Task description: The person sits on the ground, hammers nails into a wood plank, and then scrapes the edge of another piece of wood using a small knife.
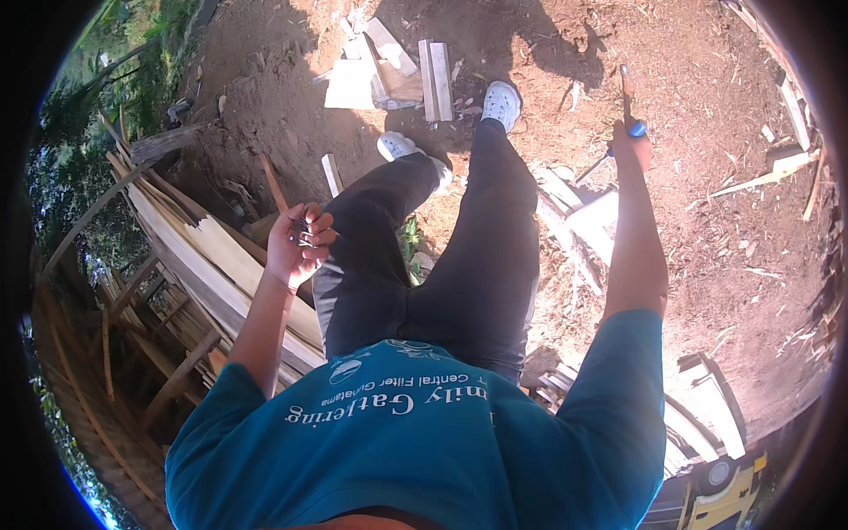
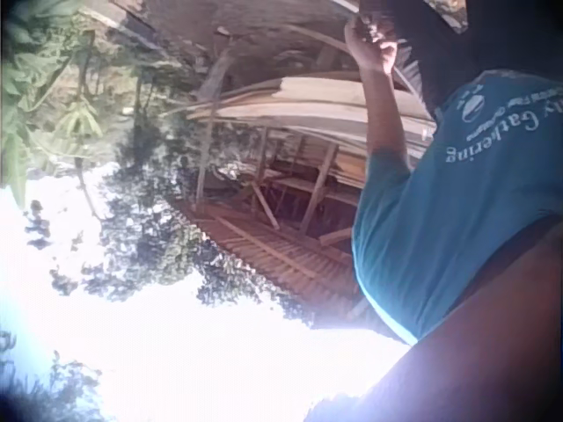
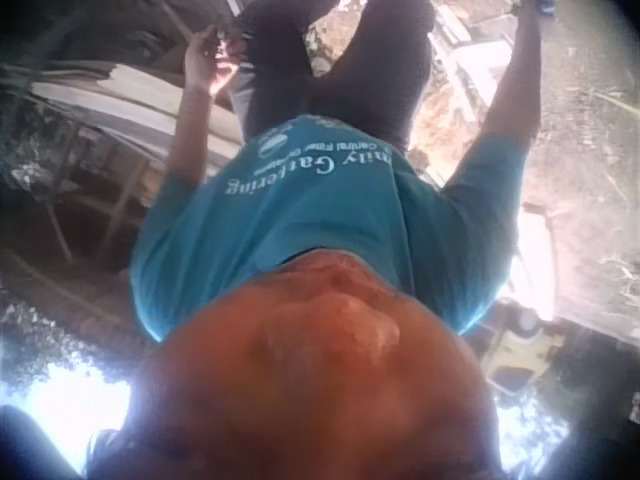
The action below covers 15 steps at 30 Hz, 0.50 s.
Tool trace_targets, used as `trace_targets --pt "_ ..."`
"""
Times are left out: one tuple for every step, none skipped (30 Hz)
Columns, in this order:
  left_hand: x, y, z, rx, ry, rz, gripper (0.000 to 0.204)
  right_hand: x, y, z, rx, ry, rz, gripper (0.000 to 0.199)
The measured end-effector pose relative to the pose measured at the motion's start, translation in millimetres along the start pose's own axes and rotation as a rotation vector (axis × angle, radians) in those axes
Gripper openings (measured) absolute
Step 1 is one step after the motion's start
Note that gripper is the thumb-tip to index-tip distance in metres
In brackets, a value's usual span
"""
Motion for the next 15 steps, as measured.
trace_targets --pt "-20 1 1 -0.032 0.0 0.01 0.028 -4 8 -11 0.076 -0.02 0.009 0.043" --pt "-38 3 1 -0.064 -0.009 0.013 0.027 -6 16 -23 0.149 -0.036 0.017 0.047" --pt "-60 4 4 -0.105 -0.022 0.01 0.027 -9 24 -37 0.215 -0.052 0.033 0.05" --pt "-80 0 10 -0.146 -0.037 0.004 0.027 -10 33 -54 0.3 0.012 -0.001 0.052" --pt "-99 -5 16 -0.147 -0.06 -0.048 0.026 -19 43 -64 0.269 -0.043 -0.008 0.053" --pt "-118 -15 21 -0.146 -0.082 -0.101 0.026 -33 58 -69 0.24 -0.097 -0.016 0.054" --pt "-137 -24 28 -0.144 -0.103 -0.154 0.025 -43 72 -75 0.211 -0.152 -0.025 0.054" --pt "-154 -33 35 -0.138 -0.11 -0.187 0.025 -43 85 -96 0.184 -0.213 -0.04 0.054" --pt "-171 -39 44 -0.137 -0.119 -0.219 0.025 -40 99 -119 0.149 -0.271 -0.056 0.054" --pt "-189 -48 53 -0.134 -0.126 -0.255 0.025 -44 116 -137 0.13 -0.336 -0.07 0.052" --pt "-203 -58 64 -0.188 -0.086 -0.243 0.025 -53 131 -152 0.112 -0.401 -0.088 0.05" --pt "-222 -67 79 -0.249 -0.066 -0.25 0.024 -70 143 -160 0.128 -0.484 -0.1 0.051" --pt "-238 -78 96 -0.253 -0.039 -0.269 0.024 -77 158 -178 0.132 -0.559 -0.121 0.051" --pt "-254 -86 114 -0.33 -0.017 -0.278 0.024 -84 168 -185 0.117 -0.63 -0.129 0.052" --pt "-268 -95 132 -0.383 0.014 -0.303 0.023 -74 187 -201 0.068 -0.686 -0.133 0.053"
Point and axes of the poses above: each hand's wrist, its own x-axis away from the middle knuckle, its own y-axis out of the palm, z = x × y, the point moved 7 cm from there along -x, towards the middle knuckle, and after that the axes turned 11 degrees about -z, right-handed, at the moved point
